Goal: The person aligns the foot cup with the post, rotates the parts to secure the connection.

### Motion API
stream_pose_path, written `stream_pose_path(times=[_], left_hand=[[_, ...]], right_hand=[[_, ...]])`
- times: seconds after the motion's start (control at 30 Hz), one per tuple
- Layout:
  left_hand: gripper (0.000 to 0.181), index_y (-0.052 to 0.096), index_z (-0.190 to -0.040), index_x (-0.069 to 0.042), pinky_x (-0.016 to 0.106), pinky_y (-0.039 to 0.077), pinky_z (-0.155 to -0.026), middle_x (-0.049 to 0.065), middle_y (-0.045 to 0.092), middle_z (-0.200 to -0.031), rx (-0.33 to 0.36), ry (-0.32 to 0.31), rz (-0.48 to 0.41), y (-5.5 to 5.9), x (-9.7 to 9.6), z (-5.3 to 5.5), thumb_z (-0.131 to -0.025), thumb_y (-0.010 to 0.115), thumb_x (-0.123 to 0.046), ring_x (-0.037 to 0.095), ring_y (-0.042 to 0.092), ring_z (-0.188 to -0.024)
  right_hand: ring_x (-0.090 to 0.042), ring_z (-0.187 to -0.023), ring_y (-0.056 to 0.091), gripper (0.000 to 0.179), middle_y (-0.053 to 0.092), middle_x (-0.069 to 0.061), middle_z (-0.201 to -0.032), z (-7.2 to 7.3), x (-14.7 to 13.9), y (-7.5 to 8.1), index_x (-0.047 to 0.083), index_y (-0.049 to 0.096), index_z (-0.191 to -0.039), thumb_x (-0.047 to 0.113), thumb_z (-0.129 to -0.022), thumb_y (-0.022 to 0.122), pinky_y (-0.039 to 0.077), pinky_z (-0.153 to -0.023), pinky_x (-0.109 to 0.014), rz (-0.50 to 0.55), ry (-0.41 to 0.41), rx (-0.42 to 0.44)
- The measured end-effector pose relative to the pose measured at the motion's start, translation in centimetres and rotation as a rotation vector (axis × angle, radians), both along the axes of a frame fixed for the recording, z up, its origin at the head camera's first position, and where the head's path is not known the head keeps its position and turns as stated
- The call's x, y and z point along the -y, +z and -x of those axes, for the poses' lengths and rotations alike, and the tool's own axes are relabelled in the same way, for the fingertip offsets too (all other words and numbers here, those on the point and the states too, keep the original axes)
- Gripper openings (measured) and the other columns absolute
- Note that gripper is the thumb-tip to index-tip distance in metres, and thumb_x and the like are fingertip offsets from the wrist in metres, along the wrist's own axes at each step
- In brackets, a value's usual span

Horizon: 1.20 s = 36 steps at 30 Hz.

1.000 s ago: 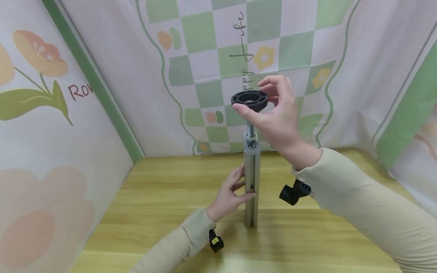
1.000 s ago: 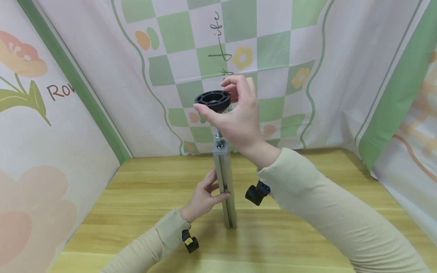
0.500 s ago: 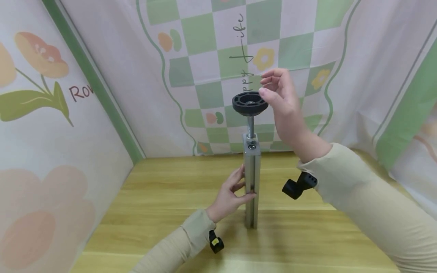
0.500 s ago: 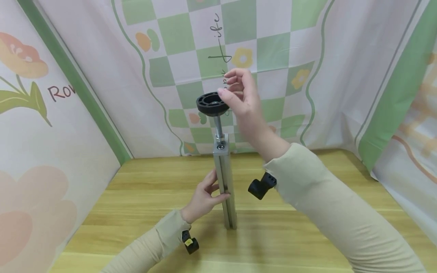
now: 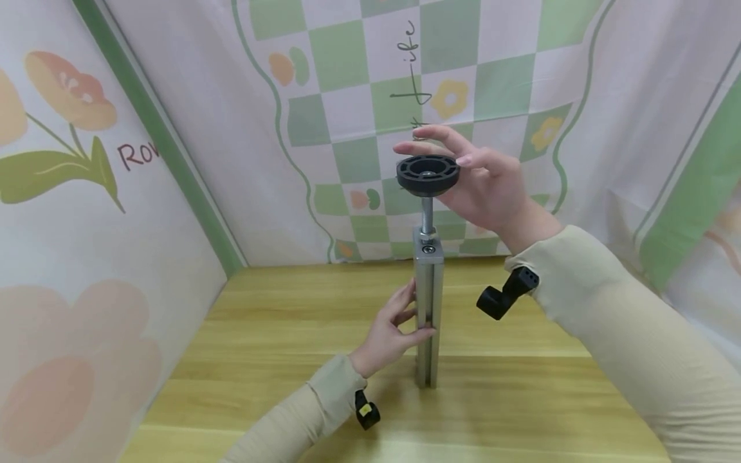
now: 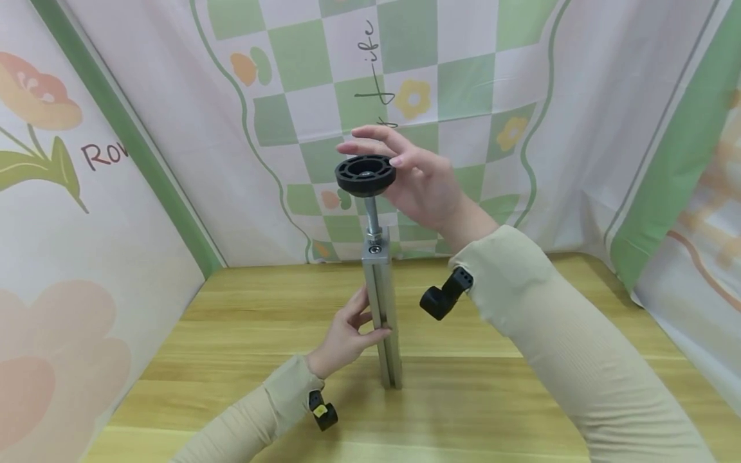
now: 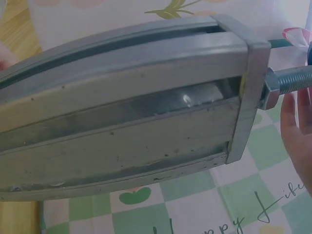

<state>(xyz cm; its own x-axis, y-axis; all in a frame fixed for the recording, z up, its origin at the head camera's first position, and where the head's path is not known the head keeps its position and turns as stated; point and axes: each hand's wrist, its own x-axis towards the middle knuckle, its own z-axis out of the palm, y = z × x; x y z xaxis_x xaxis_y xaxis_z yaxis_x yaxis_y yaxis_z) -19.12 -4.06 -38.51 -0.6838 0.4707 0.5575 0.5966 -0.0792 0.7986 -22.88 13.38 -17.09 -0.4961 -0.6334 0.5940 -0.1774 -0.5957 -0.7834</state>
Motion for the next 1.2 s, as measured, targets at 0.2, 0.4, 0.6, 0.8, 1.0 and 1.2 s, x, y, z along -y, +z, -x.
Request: stream_pose_path(times=[0.2, 0.4, 0.6, 0.8, 1.0, 1.2], left_hand=[[0.085, 0.021, -0.150, -0.008, 0.035, 0.045, -0.103, 0.019, 0.036, -0.144, 0.011, 0.016, 0.010, 0.0, 0.2, -0.1, -0.082, 0.067, 0.009, 0.027, 0.046, -0.123], [0.084, 0.022, -0.150, -0.009, 0.034, 0.044, -0.103, 0.017, 0.036, -0.146, 0.013, 0.027, 0.016, 0.0, 0.2, 0.0, -0.081, 0.067, 0.008, 0.029, 0.046, -0.123], [0.085, 0.022, -0.150, -0.011, 0.034, 0.044, -0.103, 0.017, 0.034, -0.147, 0.013, 0.033, 0.021, -0.1, 0.3, -0.1, -0.082, 0.067, 0.007, 0.029, 0.045, -0.124], [0.085, 0.021, -0.151, -0.013, 0.033, 0.044, -0.103, 0.016, 0.034, -0.147, 0.024, 0.038, 0.030, -0.2, 0.2, -0.1, -0.083, 0.067, 0.006, 0.026, 0.045, -0.124], [0.085, 0.021, -0.151, -0.015, 0.034, 0.044, -0.103, 0.016, 0.035, -0.146, 0.011, 0.035, 0.031, -0.4, 0.2, 0.1, -0.083, 0.067, 0.006, 0.026, 0.046, -0.124], [0.085, 0.020, -0.151, -0.014, 0.034, 0.043, -0.104, 0.016, 0.034, -0.147, 0.010, 0.029, 0.026, -0.4, 0.2, 0.2, -0.083, 0.067, 0.006, 0.026, 0.045, -0.125]], right_hand=[[-0.027, -0.113, 0.052, 0.050, 0.048, -0.015, -0.132, 0.1, 0.3, -0.2, 0.011, 0.050, -0.128, 0.009, -0.079, 0.049, 0.036, -0.103, -0.033, 0.046, 0.115, 0.042], [-0.025, -0.115, 0.046, 0.043, 0.051, -0.013, -0.127, -0.1, 0.5, -0.5, 0.011, 0.054, -0.123, 0.012, -0.080, 0.051, 0.036, -0.102, -0.031, 0.032, 0.056, 0.046], [-0.023, -0.115, 0.045, 0.038, 0.052, -0.010, -0.126, -0.1, 0.8, -1.0, 0.010, 0.056, -0.119, 0.016, -0.082, 0.050, 0.036, -0.099, -0.028, 0.039, 0.027, 0.006], [-0.022, -0.115, 0.046, 0.036, 0.052, -0.010, -0.126, 0.0, 0.7, -1.3, 0.010, 0.054, -0.121, 0.015, -0.085, 0.049, 0.036, -0.101, -0.027, 0.053, 0.030, -0.006], [-0.022, -0.116, 0.048, 0.035, 0.052, -0.010, -0.127, 0.2, 0.5, -1.6, 0.010, 0.052, -0.122, 0.012, -0.087, 0.046, 0.036, -0.104, -0.028, 0.048, -0.017, -0.040], [-0.024, -0.119, 0.049, 0.033, 0.053, -0.011, -0.128, 0.2, 0.2, -1.5, 0.008, 0.048, -0.123, 0.011, -0.090, 0.044, 0.040, -0.104, -0.029, 0.020, -0.101, -0.104]])
